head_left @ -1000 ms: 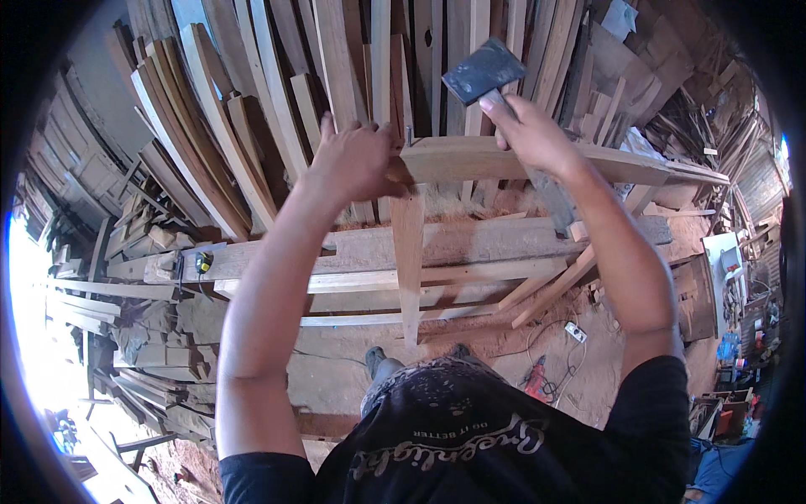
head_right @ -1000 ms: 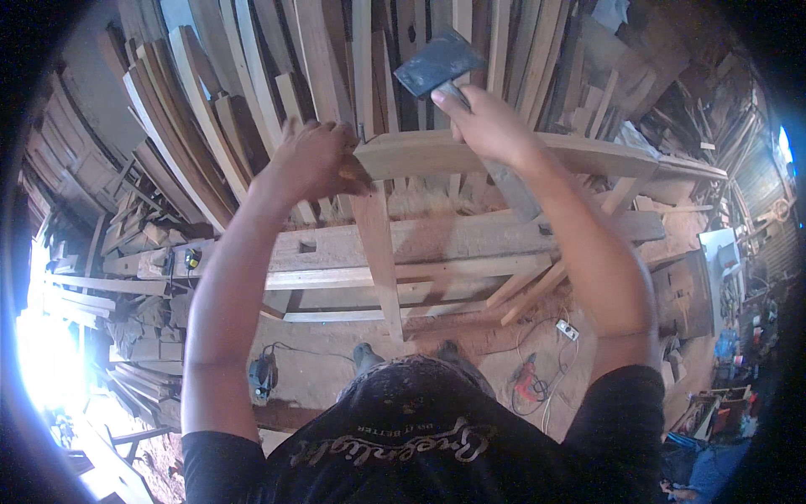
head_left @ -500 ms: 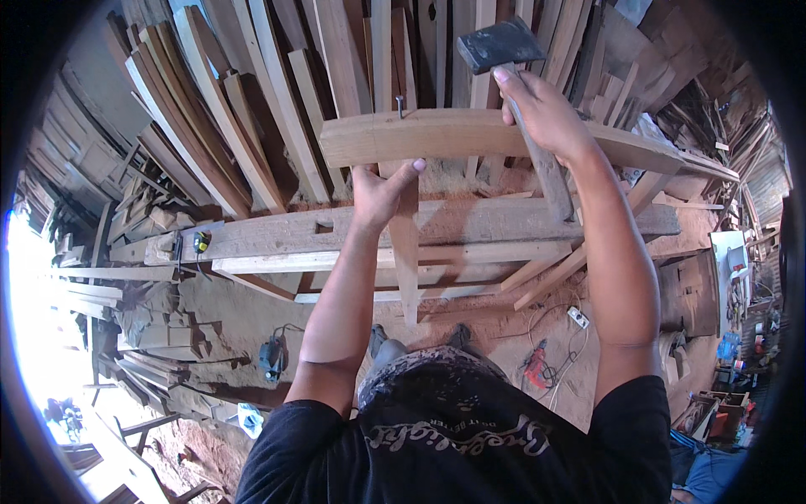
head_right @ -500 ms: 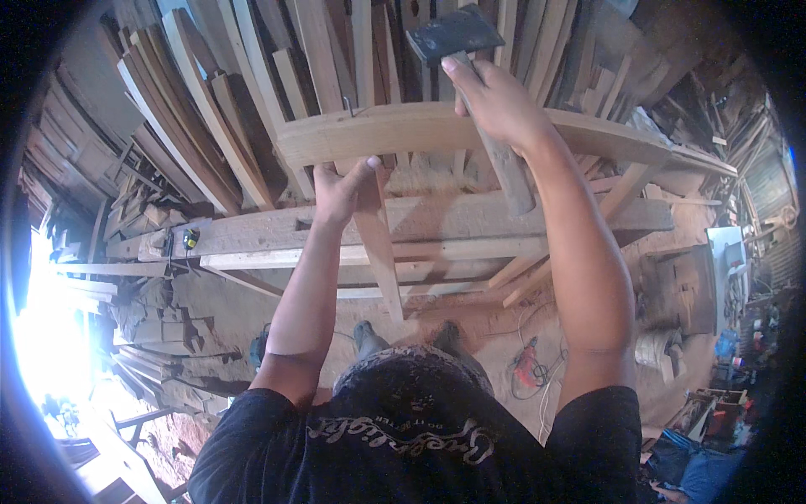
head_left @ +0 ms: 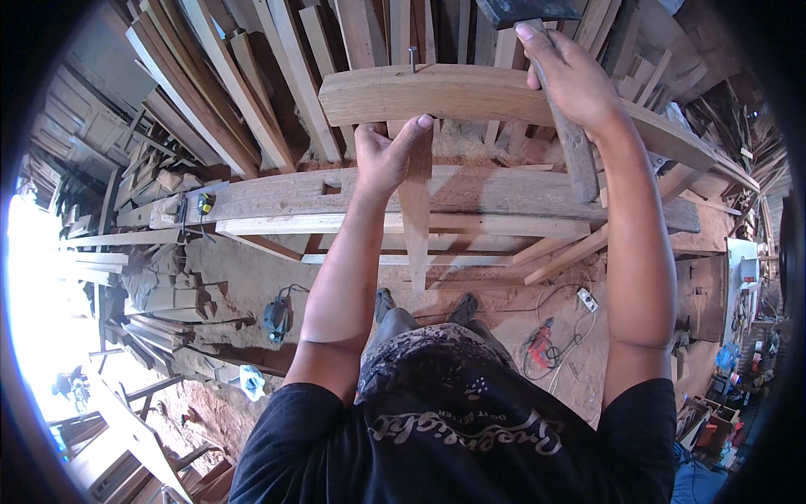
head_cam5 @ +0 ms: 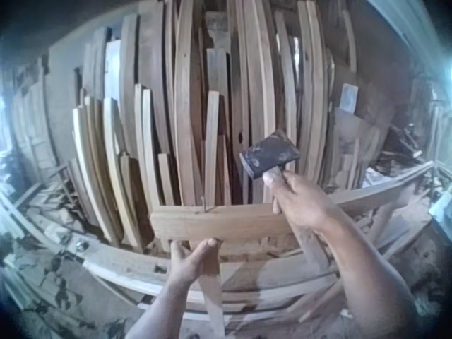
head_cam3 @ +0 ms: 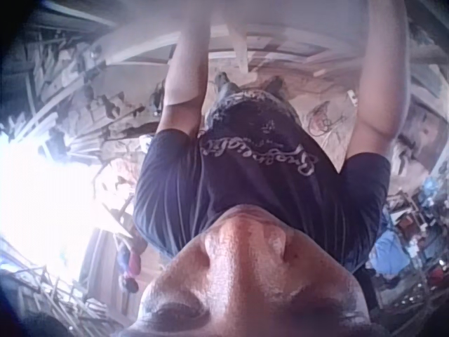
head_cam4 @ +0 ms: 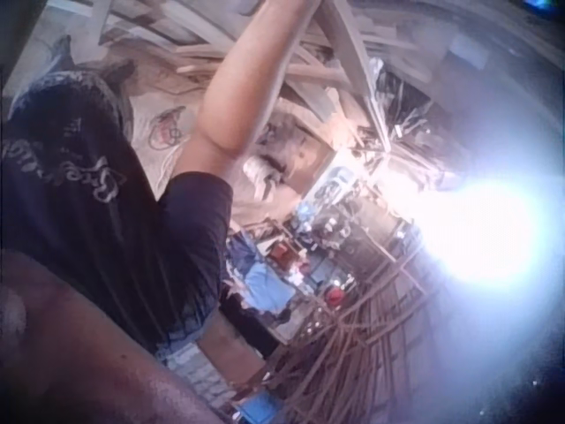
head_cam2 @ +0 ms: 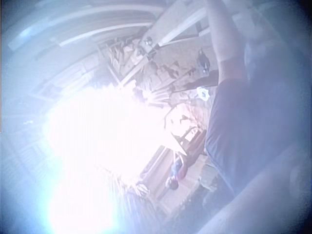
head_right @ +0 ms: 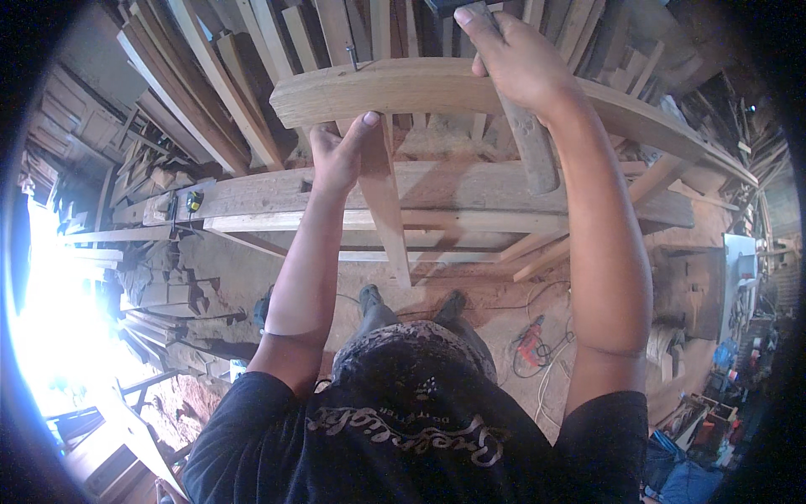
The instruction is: The person assembles a wooden chair frame by hand. They position a curved wooden piece onto the frame, hammer a nail to secure it, and then use a sanding block to smooth the surface of the attached wood.
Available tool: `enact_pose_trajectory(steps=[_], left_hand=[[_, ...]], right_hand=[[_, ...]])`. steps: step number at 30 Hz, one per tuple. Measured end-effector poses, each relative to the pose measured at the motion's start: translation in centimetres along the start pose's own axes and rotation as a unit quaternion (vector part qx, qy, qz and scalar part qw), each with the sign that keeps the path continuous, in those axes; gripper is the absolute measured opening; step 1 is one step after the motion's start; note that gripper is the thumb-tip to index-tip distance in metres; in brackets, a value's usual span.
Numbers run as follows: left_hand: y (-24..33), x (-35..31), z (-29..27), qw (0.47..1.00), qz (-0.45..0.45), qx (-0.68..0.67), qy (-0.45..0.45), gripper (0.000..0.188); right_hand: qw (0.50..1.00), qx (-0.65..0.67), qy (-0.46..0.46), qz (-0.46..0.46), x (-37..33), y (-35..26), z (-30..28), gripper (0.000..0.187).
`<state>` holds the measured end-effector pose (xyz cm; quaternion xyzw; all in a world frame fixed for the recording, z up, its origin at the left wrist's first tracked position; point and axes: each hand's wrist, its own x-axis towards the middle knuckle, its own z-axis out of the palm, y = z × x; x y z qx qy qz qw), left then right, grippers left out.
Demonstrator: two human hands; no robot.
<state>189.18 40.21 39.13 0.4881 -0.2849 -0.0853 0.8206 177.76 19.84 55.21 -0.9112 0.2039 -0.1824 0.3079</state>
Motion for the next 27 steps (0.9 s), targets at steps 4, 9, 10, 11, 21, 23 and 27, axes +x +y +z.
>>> enact_pose_trajectory(steps=[4, 9, 10, 11, 21, 23, 27], left_hand=[[-0.2, 0.1, -0.2, 1.000, -0.017, 0.017, 0.002, 0.037], [-0.2, 0.3, -0.5, 0.999, -0.016, 0.036, -0.021, 0.047], [-0.2, 0.3, -0.4, 0.999, -0.022, 0.025, -0.020, 0.043], [-0.2, 0.3, -0.4, 0.999, -0.028, 0.014, -0.014, 0.040], [0.6, 0.3, -1.0, 0.995, -0.050, -0.085, -0.033, 0.039], [0.9, 0.2, -0.7, 0.995, -0.064, -0.074, -0.023, 0.038], [1.1, 0.2, -0.4, 0.991, -0.063, -0.119, -0.016, 0.037]], right_hand=[[1.000, 0.001, 0.005, 0.005, -0.1, 0.1, -0.1, 0.067], [1.000, 0.013, -0.004, -0.008, 0.0, 0.8, 0.1, 0.063], [1.000, 0.021, -0.004, -0.016, 0.1, 0.8, 0.0, 0.062], [0.999, 0.031, -0.011, -0.014, 0.2, 0.8, -0.1, 0.061], [0.998, -0.024, -0.018, -0.064, -1.6, -4.1, -3.5, 0.066], [0.995, -0.024, -0.028, -0.091, -2.1, -5.9, -4.1, 0.064], [0.993, 0.024, -0.045, -0.108, -1.8, -9.3, -4.5, 0.053]])
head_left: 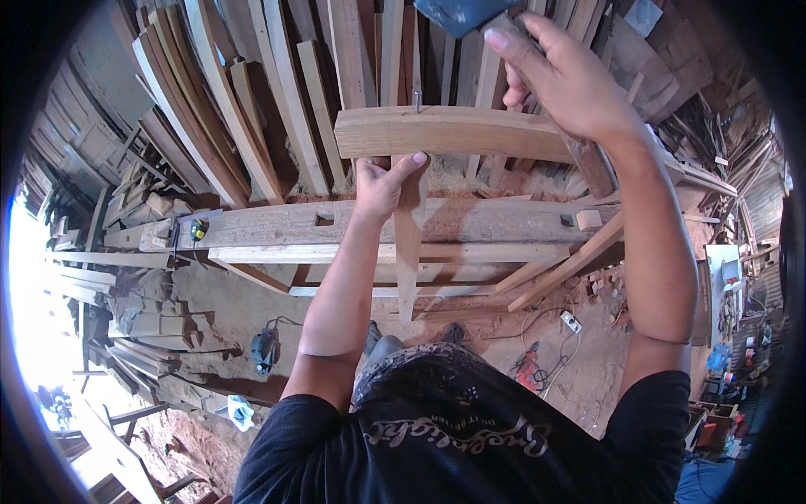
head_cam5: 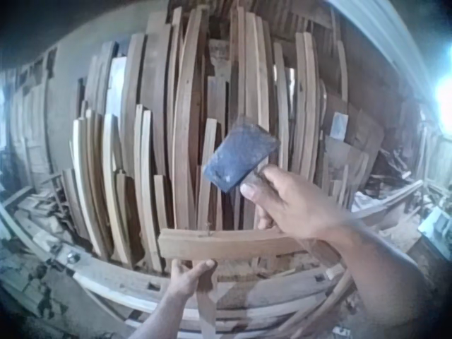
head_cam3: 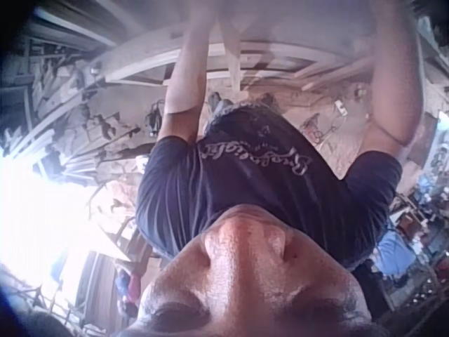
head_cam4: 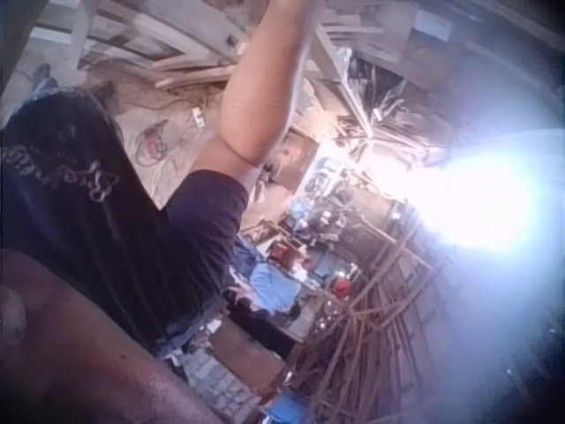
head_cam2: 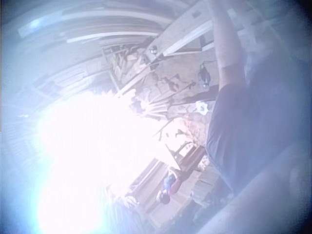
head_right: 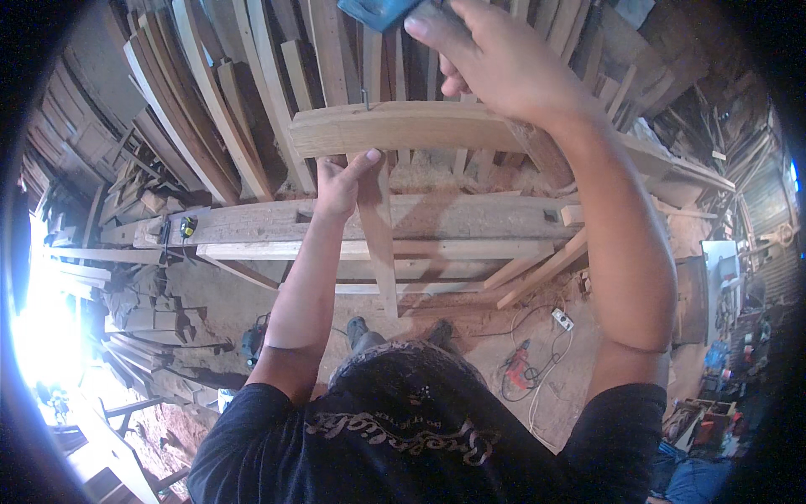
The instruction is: The person assembles a wooden chair frame by hand. They position a curved wooden piece onto the frame, hammer a nail to secure it, and then use a sanding block to smooth the surface of the attached wood.
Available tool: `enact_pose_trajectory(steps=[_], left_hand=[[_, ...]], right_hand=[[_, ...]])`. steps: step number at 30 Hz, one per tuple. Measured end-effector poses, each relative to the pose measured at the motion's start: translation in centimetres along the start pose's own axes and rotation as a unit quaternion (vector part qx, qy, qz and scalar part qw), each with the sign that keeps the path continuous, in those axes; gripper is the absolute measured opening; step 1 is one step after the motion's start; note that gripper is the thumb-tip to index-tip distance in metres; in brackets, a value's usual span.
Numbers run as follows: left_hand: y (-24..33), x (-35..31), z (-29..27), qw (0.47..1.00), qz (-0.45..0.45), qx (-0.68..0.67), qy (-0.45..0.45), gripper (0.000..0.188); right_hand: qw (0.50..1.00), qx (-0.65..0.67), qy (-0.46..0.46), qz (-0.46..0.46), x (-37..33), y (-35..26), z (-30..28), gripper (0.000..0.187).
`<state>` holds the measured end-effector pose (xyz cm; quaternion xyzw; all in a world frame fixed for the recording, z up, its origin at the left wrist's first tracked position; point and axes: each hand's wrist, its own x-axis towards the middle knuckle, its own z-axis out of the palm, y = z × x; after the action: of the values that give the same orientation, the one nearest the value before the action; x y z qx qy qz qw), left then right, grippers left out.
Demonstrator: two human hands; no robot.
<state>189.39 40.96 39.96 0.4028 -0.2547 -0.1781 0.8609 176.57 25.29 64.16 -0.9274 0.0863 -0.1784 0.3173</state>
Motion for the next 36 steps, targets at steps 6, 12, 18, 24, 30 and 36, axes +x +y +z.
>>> enact_pose_trajectory(steps=[6, 12, 18, 24, 30, 36], left_hand=[[-0.4, 0.4, -0.5, 0.999, -0.021, 0.045, 0.001, 0.036], [-0.1, 0.2, -0.2, 0.999, -0.028, -0.023, -0.002, 0.039], [-1.0, 0.5, -1.1, 0.998, -0.035, 0.043, -0.008, 0.049], [-1.8, 0.6, -1.4, 0.997, -0.061, 0.041, -0.006, 0.049], [-1.1, 0.6, -0.8, 0.999, -0.050, 0.018, 0.009, 0.049], [-1.1, 0.4, -1.0, 0.999, -0.027, 0.026, 0.006, 0.046]], right_hand=[[0.965, -0.253, -0.047, -0.051, 2.1, 0.5, 2.8, 0.054], [0.985, -0.150, -0.057, 0.060, 3.0, -0.8, 0.4, 0.058], [0.922, -0.082, 0.335, -0.175, 2.6, -8.5, -4.5, 0.046], [0.917, -0.391, -0.009, -0.082, 1.0, -3.0, 4.3, 0.052], [0.994, -0.045, 0.046, 0.085, 1.1, -7.5, -3.1, 0.047], [0.963, 0.000, 0.246, 0.110, 3.1, -10.3, -5.8, 0.036]])
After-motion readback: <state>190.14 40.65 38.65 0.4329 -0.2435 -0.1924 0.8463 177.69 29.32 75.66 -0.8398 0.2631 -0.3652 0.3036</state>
